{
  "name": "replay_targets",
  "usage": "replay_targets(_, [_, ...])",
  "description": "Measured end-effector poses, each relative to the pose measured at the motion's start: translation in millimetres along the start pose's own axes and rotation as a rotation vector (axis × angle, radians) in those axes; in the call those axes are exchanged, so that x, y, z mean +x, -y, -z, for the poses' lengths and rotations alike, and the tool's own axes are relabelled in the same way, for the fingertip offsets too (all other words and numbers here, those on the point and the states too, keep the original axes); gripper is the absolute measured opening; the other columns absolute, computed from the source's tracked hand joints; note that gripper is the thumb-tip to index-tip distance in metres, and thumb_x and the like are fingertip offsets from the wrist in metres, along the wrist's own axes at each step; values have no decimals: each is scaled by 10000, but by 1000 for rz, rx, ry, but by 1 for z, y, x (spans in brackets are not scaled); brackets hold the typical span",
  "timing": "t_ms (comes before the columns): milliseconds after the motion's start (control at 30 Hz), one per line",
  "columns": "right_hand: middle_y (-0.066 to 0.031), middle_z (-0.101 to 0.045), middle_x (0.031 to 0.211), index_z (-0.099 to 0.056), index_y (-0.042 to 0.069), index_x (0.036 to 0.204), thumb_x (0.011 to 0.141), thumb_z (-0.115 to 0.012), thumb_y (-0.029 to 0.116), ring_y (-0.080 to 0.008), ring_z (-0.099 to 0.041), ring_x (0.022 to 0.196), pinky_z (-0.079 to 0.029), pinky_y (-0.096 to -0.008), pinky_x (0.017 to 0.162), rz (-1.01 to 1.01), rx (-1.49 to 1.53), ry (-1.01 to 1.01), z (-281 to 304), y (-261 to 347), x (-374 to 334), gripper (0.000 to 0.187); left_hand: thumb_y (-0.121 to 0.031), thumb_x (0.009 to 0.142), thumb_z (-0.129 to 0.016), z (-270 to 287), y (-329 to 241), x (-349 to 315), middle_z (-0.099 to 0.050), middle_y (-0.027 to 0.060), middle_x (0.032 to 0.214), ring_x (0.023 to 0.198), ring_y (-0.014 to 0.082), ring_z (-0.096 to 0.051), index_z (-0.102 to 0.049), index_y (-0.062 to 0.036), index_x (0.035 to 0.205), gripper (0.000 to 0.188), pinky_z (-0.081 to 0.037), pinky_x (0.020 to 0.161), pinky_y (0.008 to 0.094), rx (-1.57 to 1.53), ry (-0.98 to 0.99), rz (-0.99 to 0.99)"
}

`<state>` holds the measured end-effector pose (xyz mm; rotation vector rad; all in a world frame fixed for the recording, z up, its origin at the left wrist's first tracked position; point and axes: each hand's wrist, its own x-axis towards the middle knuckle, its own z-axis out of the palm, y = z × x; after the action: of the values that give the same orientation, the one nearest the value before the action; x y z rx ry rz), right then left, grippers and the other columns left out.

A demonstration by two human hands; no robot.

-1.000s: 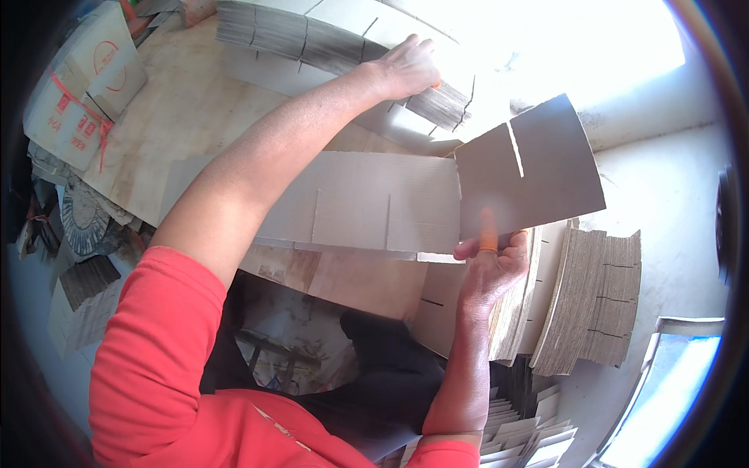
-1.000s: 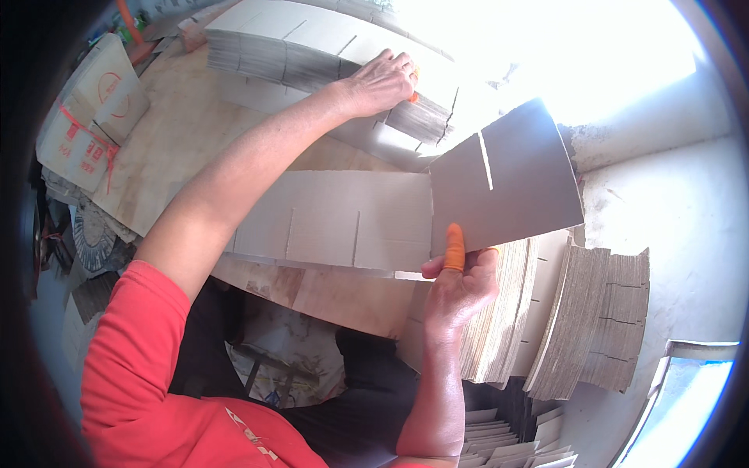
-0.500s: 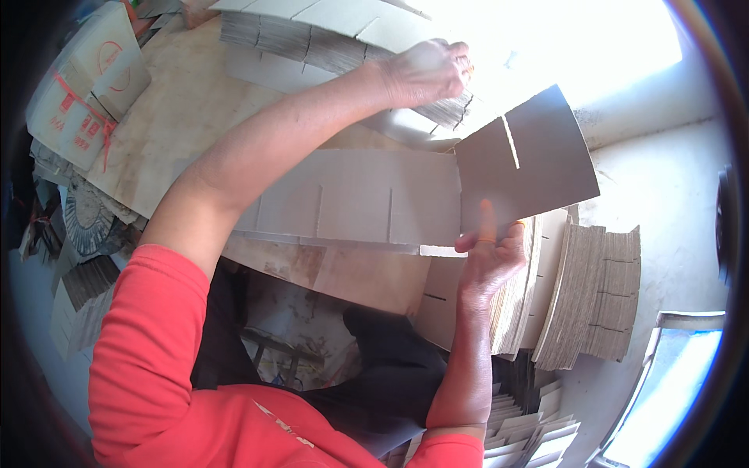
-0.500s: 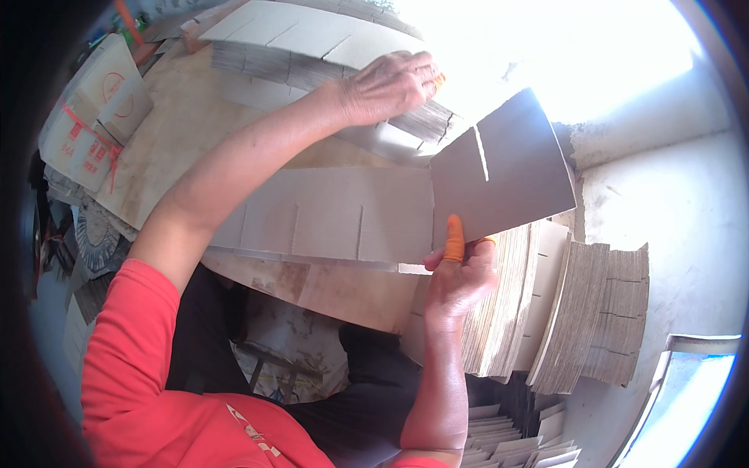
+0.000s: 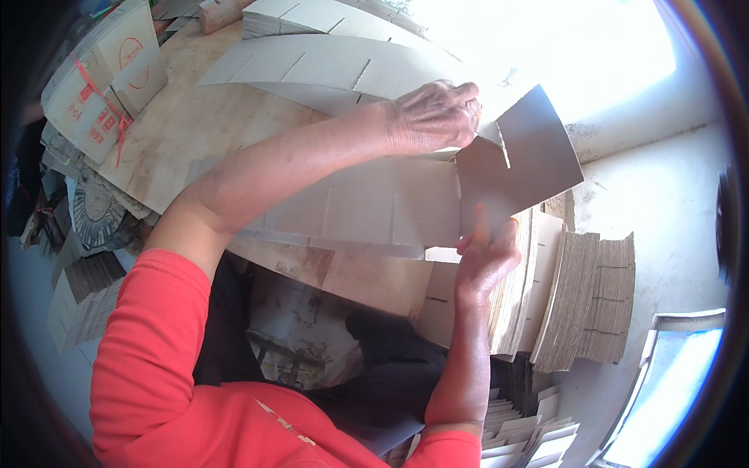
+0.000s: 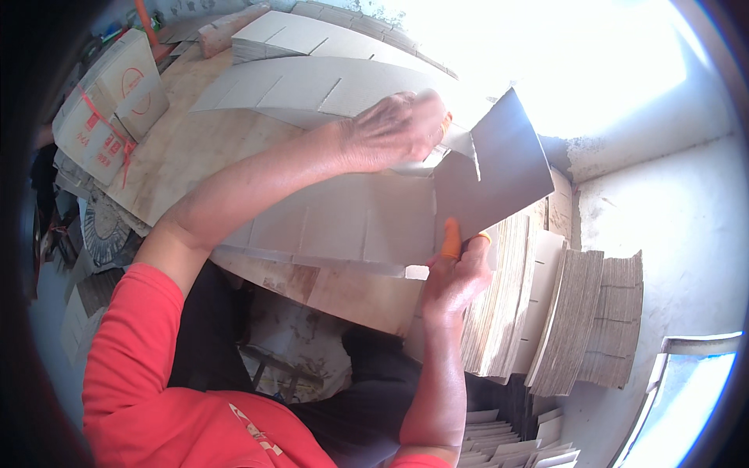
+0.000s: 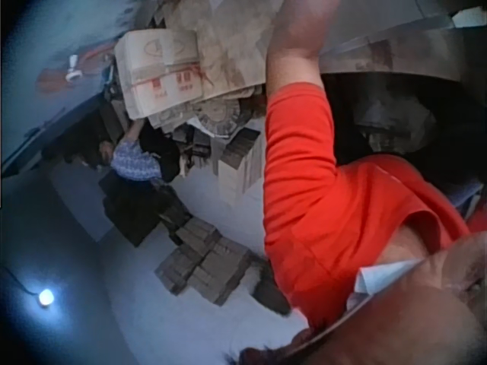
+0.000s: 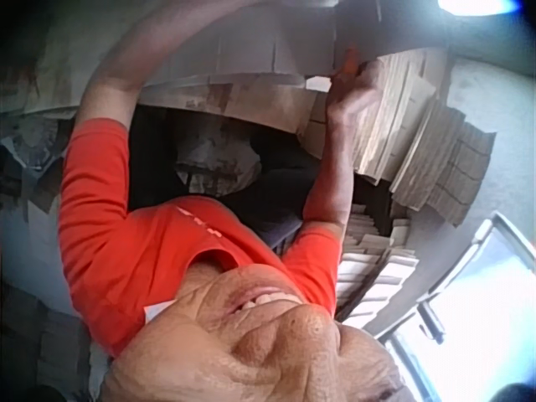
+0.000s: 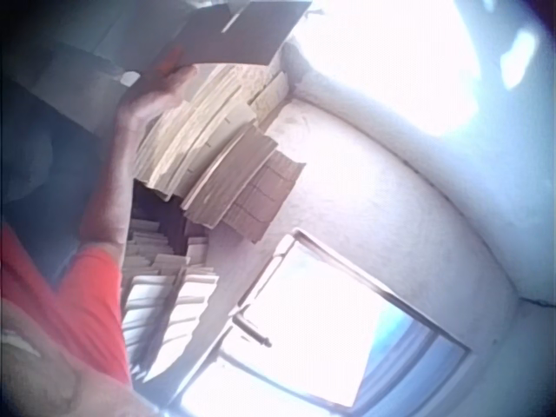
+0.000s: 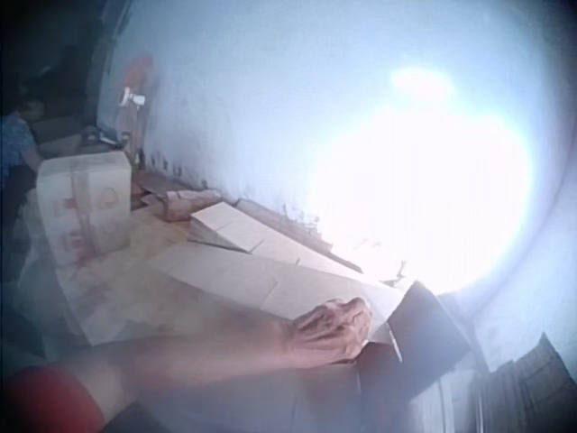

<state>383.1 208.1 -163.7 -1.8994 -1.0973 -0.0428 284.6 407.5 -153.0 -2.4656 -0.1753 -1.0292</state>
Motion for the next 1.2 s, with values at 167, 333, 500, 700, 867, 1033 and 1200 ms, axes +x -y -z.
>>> replay_targets(167, [-168, -604, 621, -544, -39, 838, 873, -634, 31, -271, -595, 507, -458, -371, 487, 86, -97, 1, 1, 13, 3, 119, -16, 630, -645, 23, -16, -3, -580, 68, 808, 768, 177, -543, -585, 15, 677, 82, -526, 555, 270, -97, -31, 6])
replay_targets(333, [-248, -606, 685, -547, -51, 845, 839, -586, 10, -416, -615, 644, -477, -428, 557, 295, -320, 177, 12, 25, 7, 73, 12, 648, -630, 79, -29, -2, -605, 117, 705, 780, 239, -606, -586, 11, 626, 49, -545, 621, 331, -399, 228, 115])
replay_targets(500, [-287, -594, 711, -576, -81, 722, 755, -506, -33, -412, -627, 681, -488, -459, 641, 347, -390, 430, -19, 35, 30, 91, 5, 710, -626, 79, 12, -10, -630, 181, 715, 762, 341, -643, -627, 29, 698, 26, -514, 682, 429, -549, 653, 351])
replay_targets(700, [-244, -655, 727, -642, -105, 859, 758, -541, -22, -314, -686, 679, -543, -395, 638, -141, -486, 987, -83, 39, 51, 165, -119, 718, -719, 34, 19, -79, -666, 167, 889, 891, 327, -634, -656, 8, 858, 200, -503, 762, 427, -575, 783, 572])
replay_targets(867, [-132, -624, 691, -620, -73, 909, 816, -691, 87, -190, -623, 486, -505, -293, 378, -252, -46, 747, -78, -19, 56, 198, -193, 743, -744, 65, 14, -123, -670, 127, 971, 932, 284, -600, -658, 3, 1006, 339, -492, 796, 407, -577, 536, 628])
replay_targets(1033, [-185, -647, 835, -612, -14, 1018, 839, -655, 140, -356, -626, 772, -471, -427, 697, 300, -709, 124, 32, -44, 11, 240, -292, 723, -767, 131, -3, -163, -674, 99, 944, 885, 265, -577, -658, 1, 1000, 418, -486, 790, 376, -648, 441, 575])
replay_targets(1200, [-217, -616, 902, -553, -33, 939, 846, -676, 284, -388, -615, 869, -485, -465, 709, -22, -999, 408, 72, -55, -44, 353, -272, 718, -756, 147, -45, -182, -650, 74, 855, 833, 241, -564, -654, -9, 937, 357, -477, 779, 362, -609, 516, 479])
